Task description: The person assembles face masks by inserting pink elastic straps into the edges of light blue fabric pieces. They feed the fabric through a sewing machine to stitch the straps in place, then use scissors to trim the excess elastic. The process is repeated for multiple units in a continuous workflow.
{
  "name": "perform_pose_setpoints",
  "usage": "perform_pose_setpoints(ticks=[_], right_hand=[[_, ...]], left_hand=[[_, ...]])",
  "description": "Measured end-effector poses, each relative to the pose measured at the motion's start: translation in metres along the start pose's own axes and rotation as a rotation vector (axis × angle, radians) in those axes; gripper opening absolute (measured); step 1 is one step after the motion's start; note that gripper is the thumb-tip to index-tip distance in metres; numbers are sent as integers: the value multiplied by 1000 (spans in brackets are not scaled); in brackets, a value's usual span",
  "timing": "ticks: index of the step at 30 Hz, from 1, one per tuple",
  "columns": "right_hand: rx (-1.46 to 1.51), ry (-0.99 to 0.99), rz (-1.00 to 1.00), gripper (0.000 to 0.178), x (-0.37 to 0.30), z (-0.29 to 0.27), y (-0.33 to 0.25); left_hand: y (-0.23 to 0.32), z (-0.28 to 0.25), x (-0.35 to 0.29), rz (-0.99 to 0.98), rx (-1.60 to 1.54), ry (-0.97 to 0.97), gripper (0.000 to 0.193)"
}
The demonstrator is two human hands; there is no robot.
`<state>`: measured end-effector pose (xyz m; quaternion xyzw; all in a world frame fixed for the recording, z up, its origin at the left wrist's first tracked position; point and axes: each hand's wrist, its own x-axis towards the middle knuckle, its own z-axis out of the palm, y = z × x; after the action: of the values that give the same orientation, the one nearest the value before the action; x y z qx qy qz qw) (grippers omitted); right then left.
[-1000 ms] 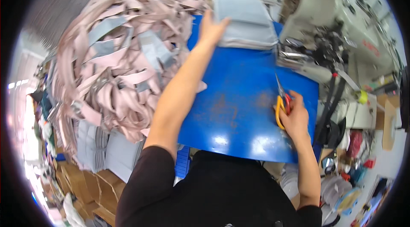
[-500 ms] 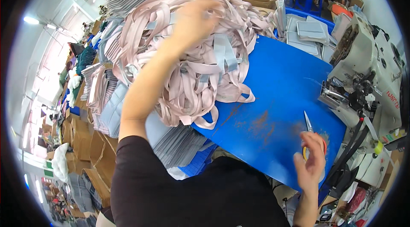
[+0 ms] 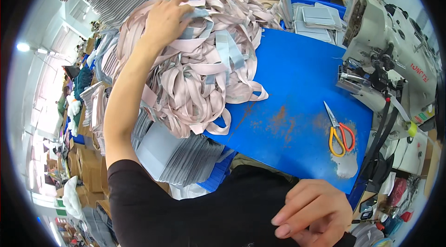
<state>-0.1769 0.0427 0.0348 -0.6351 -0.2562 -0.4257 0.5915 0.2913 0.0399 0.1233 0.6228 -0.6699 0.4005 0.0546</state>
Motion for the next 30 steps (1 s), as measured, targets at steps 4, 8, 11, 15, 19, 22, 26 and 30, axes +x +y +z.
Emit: perform_pose_setpoints(ticks=[4,8,11,15,19,22,26,30], right_hand=[[-198,204,237,33,-25,-7,-10],[-256,410,463,39,-51,-20,13],[-232,476,556,40,-63,-26,34],[-310,555,606,37,-64,-30,46],[-989,528,372,46,-39,-42,53],[-1074,481,253,71,6,-43,68],[-428,546,556,83,7,-40,94],[-256,580,898,67,-10,-45,90]], left_hand=[[-32,10,38,-252,-104,-120,19],[-74,-15,96,-421,-266,-51,20],[-69,-50,135,-483,-473,76,25],[-47,-94,158,-537,-915,-4,16],[61,-117,158,-152,-879,-428,22],[151,-73,104,389,-891,-382,20],[213,-59,75,502,-939,-597,20],[152,-25,88,346,-921,-446,30]])
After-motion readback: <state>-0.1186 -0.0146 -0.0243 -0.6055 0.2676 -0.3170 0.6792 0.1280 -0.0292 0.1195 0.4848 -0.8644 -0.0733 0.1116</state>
